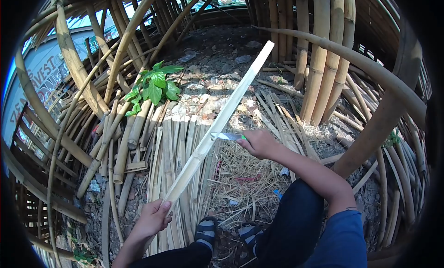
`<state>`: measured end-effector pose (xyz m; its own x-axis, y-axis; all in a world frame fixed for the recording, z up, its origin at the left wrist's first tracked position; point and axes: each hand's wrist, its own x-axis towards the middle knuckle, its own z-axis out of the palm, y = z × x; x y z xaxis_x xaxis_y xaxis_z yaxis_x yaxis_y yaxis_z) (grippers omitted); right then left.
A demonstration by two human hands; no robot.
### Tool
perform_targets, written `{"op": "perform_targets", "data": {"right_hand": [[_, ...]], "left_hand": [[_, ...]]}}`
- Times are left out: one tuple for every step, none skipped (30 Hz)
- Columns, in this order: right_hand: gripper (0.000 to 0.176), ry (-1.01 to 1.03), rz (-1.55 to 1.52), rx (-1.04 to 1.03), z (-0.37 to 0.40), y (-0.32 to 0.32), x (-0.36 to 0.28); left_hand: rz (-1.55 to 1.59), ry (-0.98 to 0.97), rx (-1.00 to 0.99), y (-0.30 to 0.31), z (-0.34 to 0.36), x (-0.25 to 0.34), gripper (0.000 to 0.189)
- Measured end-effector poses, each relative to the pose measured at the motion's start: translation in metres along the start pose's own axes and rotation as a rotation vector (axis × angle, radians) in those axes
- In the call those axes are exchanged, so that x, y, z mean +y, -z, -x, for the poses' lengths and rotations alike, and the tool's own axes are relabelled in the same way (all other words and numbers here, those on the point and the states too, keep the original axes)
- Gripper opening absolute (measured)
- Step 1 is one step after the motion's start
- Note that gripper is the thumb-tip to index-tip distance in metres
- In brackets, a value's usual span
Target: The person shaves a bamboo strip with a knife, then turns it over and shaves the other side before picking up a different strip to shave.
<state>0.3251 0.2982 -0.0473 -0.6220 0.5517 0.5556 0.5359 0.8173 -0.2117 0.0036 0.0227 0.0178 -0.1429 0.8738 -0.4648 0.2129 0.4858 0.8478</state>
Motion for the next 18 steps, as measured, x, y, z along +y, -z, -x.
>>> {"op": "perform_targets", "data": {"right_hand": [[0.056,-0.064,-0.094,-0.05,-0.003,-0.004,-0.004],[0.056,-0.056,-0.093,-0.049,-0.008,-0.005,-0.007],[0.056,-0.162,-0.301,-0.171,-0.013,-0.005,-0.013],[0.055,-0.269,-0.511,-0.296,-0.017,-0.005,-0.019],[0.056,-0.352,-0.709,-0.385,-0.021,-0.005,-0.023],[0.056,-0.347,-0.712,-0.388,-0.024,-0.001,-0.031],[0.055,-0.435,-0.897,-0.474,-0.028,0.006,-0.04],[0.054,-0.525,-1.082,-0.559,-0.031,0.009,-0.045],[0.053,-0.506,-1.211,-0.597,-0.032,0.007,-0.044],[0.053,-0.506,-1.213,-0.597,-0.032,0.001,-0.043],[0.055,-0.395,-0.983,-0.488,-0.032,-0.006,-0.044],[0.058,-0.284,-0.753,-0.38,-0.036,-0.006,-0.051],[0.058,-0.287,-0.755,-0.379,-0.039,-0.003,-0.057],[0.057,-0.196,-0.557,-0.349,-0.04,0.002,-0.063],[0.056,-0.105,-0.358,-0.317,-0.042,0.006,-0.071],[0.056,-0.107,-0.361,-0.317,-0.045,0.003,-0.074],[0.056,-0.095,-0.311,-0.308,-0.047,0.0,-0.078],[0.056,-0.083,-0.26,-0.298,-0.047,-0.001,-0.08]], "left_hand": [[0.016,-0.007,0.002,0.002,-0.002,-0.002,0.036],[0.019,-0.011,0.008,0.004,-0.004,-0.003,0.036],[0.047,-0.009,-0.005,0.006,-0.005,-0.004,0.038],[0.074,-0.005,-0.018,0.008,-0.006,-0.006,0.042],[0.078,-0.005,-0.013,0.009,-0.005,-0.005,0.042],[0.11,0.007,-0.031,0.009,-0.005,-0.004,0.042],[0.143,0.019,-0.051,0.009,-0.005,-0.002,0.043],[0.144,0.021,-0.049,0.009,-0.005,-0.002,0.043],[0.14,0.011,-0.046,0.009,-0.004,-0.001,0.043],[0.135,0.002,-0.044,0.009,-0.004,0.0,0.044],[0.133,0.004,-0.042,0.008,-0.004,0.0,0.044],[0.144,0.008,-0.027,0.008,-0.004,0.0,0.041],[0.155,0.012,-0.013,0.007,-0.005,0.0,0.039],[0.152,0.017,-0.014,0.006,-0.005,-0.001,0.039],[0.144,0.01,-0.027,0.006,-0.006,-0.004,0.039],[0.138,0.001,-0.04,0.005,-0.007,-0.005,0.039],[0.136,0.004,-0.041,0.004,-0.007,-0.005,0.039],[0.12,-0.004,-0.035,0.003,-0.006,-0.005,0.038]]}}
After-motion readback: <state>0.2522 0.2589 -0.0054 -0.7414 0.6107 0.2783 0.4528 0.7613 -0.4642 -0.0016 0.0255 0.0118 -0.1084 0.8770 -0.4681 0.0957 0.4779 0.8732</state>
